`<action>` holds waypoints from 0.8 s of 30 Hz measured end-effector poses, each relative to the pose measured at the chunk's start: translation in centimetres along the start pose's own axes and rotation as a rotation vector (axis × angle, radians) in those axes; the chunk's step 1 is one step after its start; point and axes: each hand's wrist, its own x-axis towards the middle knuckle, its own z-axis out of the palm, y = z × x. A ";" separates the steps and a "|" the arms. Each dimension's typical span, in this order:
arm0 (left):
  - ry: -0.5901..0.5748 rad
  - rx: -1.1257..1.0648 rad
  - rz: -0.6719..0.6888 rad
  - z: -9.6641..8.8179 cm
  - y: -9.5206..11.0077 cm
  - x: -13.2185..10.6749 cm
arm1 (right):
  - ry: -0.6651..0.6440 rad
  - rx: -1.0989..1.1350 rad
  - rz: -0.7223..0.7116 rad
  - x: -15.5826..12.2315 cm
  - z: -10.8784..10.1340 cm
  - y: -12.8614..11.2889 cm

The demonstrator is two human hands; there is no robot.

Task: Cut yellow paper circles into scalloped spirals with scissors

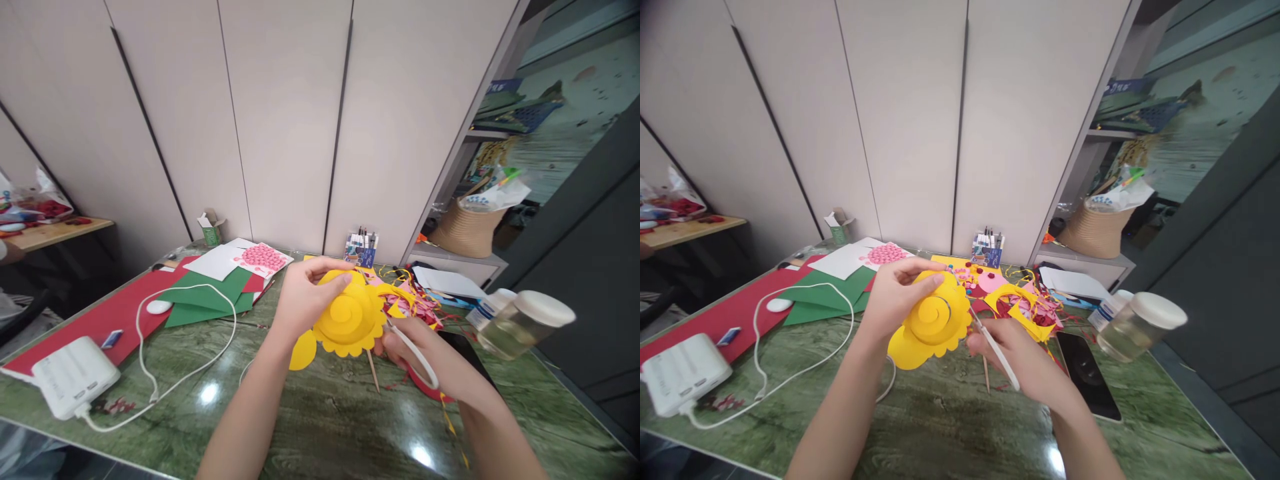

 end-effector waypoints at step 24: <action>-0.235 0.336 0.031 -2.5 1.3 -0.3 | -0.159 -0.126 0.083 -0.7 -0.7 0.5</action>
